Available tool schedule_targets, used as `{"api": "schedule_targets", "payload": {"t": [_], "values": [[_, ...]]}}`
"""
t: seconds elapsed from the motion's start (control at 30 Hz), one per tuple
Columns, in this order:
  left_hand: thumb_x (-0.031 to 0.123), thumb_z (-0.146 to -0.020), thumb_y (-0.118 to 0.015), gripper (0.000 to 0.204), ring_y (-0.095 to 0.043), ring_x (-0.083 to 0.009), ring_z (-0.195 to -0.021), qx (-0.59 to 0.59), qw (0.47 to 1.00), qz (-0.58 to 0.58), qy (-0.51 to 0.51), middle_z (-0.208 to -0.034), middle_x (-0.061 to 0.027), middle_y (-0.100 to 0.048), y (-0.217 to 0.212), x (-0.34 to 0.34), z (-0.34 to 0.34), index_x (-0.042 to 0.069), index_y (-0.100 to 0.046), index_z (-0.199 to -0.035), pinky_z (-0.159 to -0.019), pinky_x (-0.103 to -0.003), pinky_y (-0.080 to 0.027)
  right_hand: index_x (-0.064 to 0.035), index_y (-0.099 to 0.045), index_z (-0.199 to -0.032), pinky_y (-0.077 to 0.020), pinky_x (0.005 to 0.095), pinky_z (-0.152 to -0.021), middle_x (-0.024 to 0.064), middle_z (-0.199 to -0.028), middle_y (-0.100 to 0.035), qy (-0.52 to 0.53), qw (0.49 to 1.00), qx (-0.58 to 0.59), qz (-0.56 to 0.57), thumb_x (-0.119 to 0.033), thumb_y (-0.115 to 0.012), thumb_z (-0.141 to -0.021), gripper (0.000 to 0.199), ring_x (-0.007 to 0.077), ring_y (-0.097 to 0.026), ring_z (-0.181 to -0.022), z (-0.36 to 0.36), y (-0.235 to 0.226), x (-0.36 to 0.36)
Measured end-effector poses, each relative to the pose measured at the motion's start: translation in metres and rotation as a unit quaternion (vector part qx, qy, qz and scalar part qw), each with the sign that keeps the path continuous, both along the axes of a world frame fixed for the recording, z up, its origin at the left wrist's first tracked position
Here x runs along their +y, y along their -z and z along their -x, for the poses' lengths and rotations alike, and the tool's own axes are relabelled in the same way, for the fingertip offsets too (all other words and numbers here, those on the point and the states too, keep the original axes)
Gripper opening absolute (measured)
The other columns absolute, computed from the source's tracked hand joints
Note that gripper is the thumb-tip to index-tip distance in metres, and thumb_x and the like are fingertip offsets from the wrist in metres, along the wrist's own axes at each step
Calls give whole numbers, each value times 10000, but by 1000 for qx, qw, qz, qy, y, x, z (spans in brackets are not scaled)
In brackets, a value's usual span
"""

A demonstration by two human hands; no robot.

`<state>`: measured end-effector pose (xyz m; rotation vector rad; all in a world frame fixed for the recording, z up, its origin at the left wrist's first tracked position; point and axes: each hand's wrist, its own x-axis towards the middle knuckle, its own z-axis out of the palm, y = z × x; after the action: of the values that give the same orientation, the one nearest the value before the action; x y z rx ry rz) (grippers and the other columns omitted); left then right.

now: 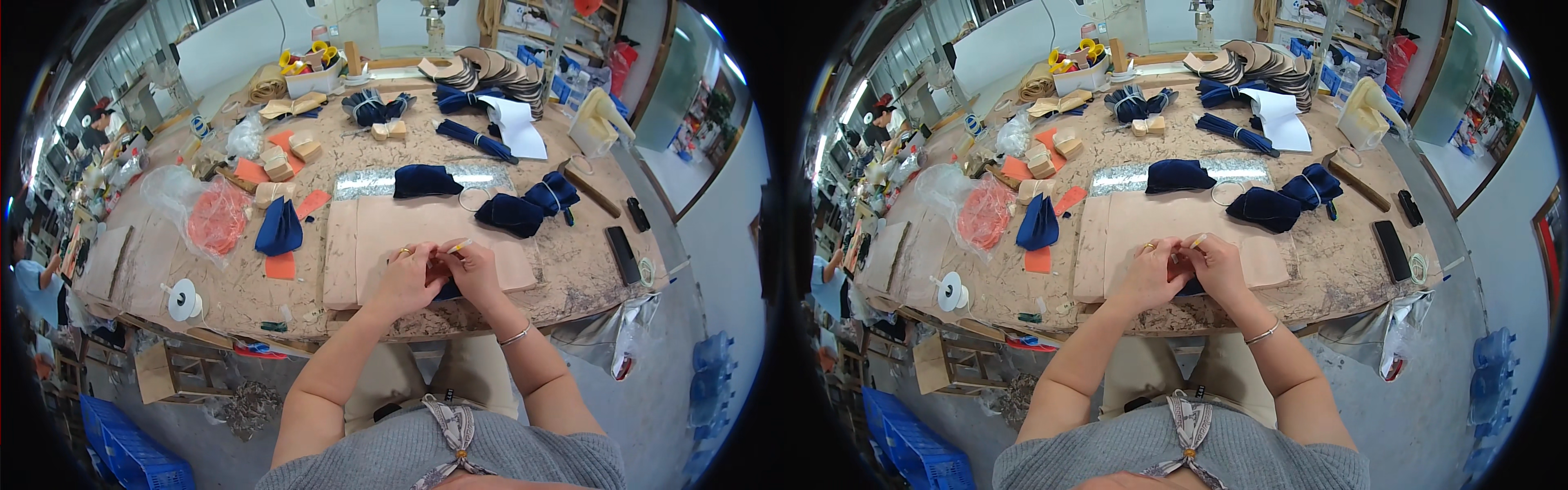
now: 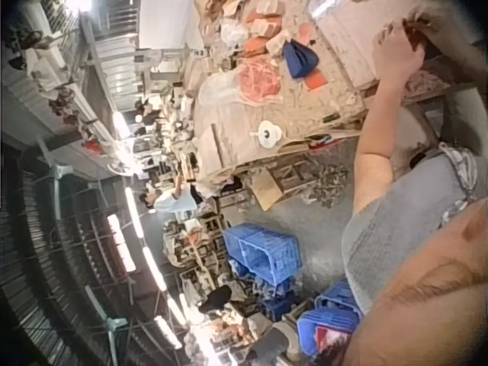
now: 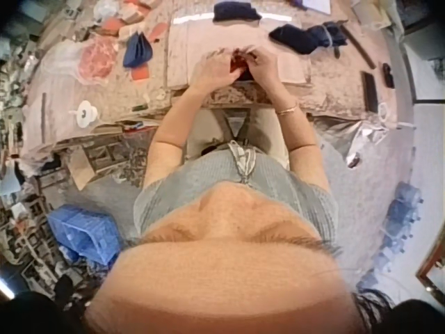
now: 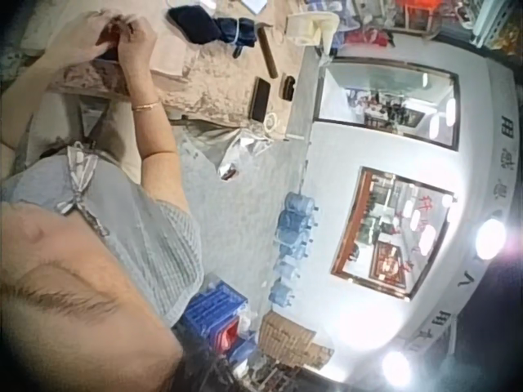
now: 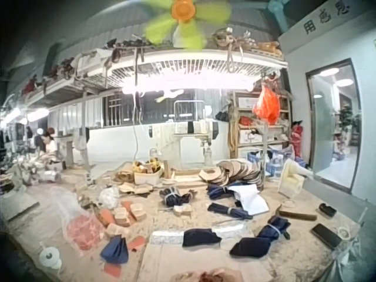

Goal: The person marks blue fabric pieces using a red template and a yellow marker. They repeatedly place the template on different fabric pieces, trace the outline, and set the marked fabric aside. The process is repeated for multiple pieces throughout the clip.

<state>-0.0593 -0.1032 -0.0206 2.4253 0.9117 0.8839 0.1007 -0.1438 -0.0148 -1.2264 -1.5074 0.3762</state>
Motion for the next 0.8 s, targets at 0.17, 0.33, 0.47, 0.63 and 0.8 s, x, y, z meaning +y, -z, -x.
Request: {"api": "schedule_targets", "payload": {"t": [0.17, 0.33, 0.47, 0.63, 0.8], "values": [[204, -797, -750, 516, -625, -291, -1030, 16, 1000, 18, 3, -957, -85, -693, 1, 2, 1, 81, -491, -1226, -963, -447, -392, 13, -681, -909, -564, 264, -669, 88, -840, -729, -15, 999, 13, 44, 49, -692, -840, 79, 147, -709, -746, 2, -2, -5], [203, -792, -753, 515, -628, -285, -1028, 5, 1000, 13, 2, -959, -79, -697, 1, 0, 0, 84, -493, -1220, -972, -451, -385, 6, -682, -905, -568, 279, -675, 101, -853, -728, -20, 999, 29, 30, 26, -692, -845, 64, 174, -714, -747, 0, 7, -3], [200, -793, -752, 514, -632, -286, -1018, 7, 1000, -16, 3, -978, -84, -696, 2, 1, 1, 83, -496, -1223, -961, -438, -401, -9, -678, -883, -568, 304, -674, 116, -852, -722, -5, 999, 18, 30, -3, -696, -841, 46, 219, -722, -748, 4, 5, -4], [190, -787, -762, 527, -631, -296, -1013, 13, 1000, 13, 15, -1002, -97, -691, -1, 0, 0, 76, -496, -1228, -953, -437, -412, -18, -682, -912, -558, 284, -661, 105, -854, -726, -22, 997, 53, 55, -2, -688, -853, 60, 174, -718, -756, -1, 11, -6], [177, -777, -804, 629, -629, -270, -1061, -39, 999, 21, 17, -1089, -116, -681, 3, 3, 1, 53, -469, -1295, -968, -398, -452, -4, -668, -951, -527, 239, -653, 46, -821, -717, 43, 989, 142, 4, -33, -658, -913, 49, 105, -689, -756, -17, 7, -16]]}}
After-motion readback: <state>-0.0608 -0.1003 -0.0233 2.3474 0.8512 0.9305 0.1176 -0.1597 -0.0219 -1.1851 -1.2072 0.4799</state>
